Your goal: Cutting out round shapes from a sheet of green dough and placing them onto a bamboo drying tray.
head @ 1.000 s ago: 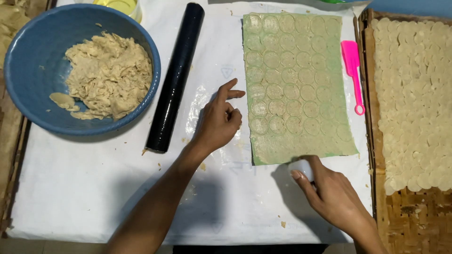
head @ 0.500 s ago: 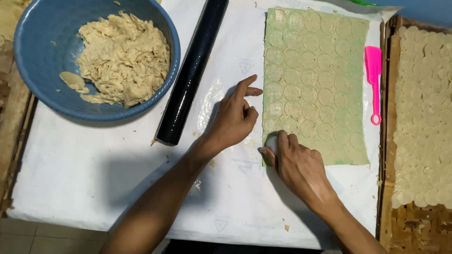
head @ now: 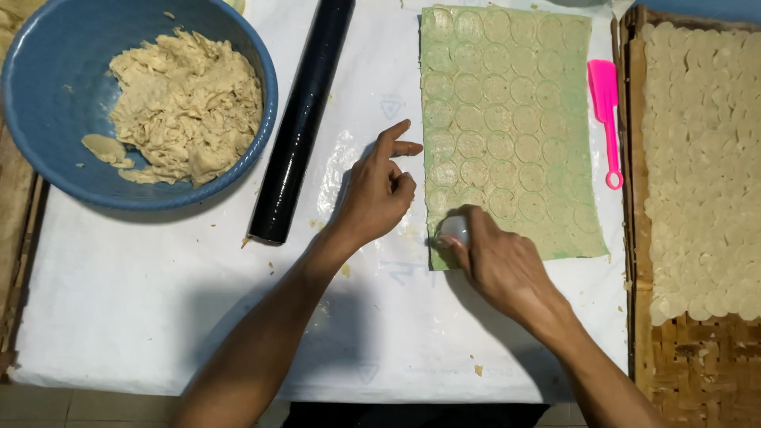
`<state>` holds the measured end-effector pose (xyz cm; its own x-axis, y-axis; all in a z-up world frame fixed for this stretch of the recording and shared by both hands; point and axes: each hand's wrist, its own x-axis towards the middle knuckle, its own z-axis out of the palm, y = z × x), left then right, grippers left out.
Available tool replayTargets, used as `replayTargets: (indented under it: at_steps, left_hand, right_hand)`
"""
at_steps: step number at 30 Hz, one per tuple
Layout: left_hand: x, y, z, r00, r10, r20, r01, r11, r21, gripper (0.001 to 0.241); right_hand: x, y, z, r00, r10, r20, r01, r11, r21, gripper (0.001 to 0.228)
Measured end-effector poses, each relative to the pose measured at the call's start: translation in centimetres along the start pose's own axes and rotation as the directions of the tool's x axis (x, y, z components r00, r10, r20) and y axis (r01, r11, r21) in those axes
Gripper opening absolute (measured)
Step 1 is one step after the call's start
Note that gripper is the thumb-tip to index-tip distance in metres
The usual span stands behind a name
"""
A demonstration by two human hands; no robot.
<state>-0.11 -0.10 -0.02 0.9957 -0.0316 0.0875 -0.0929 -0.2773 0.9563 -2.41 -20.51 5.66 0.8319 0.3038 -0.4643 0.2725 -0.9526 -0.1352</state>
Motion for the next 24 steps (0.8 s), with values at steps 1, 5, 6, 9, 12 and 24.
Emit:
replayTargets:
  at_steps: [1,5,6,9,12,24]
  left_hand:
    - [0.1,0.1,0.0,1.000,0.007,0.004,-0.007,1.000,0.002,0.065]
    - [0.0,-0.2,0.0,1.000,-0.003,0.003,0.003,1.000,0.010,0.065]
    - [0.1,-0.3,0.1,1.000,0.003,0.007,-0.003,1.000,0.021,0.065]
    - [0.1,-0.3,0.0,1.000,0.001,0.006,-0.001,1.000,0.023,0.065]
    - [0.1,-0.1,0.0,1.000,-0.005,0.004,0.005,1.000,0.014,0.065]
    - [0.1,0.6,-0.3,0.999,-0.011,0.030,0.012,1.000,-0.024,0.064]
  right_hand:
    - [-0.4,1.0,0.0,1.000,0.004,-0.006,-0.004,1.000,0.002,0.044]
    - [-1.5,3.3,0.3,0.995,0.053,-0.080,-0.055,0.998,-0.019,0.049]
    - [-1.8,3.4,0.4,0.996,0.049,-0.072,-0.052,0.998,-0.044,0.050]
    - [-2.2,2.5,0.3,0.998,0.013,-0.068,-0.021,0.994,-0.108,0.053]
    - [-1.7,2.8,0.9,0.995,-0.019,-0.097,0.007,0.992,-0.123,0.053]
    - [-0.8,1.8,-0.2,1.000,0.003,-0.015,-0.007,0.967,-0.255,0.056]
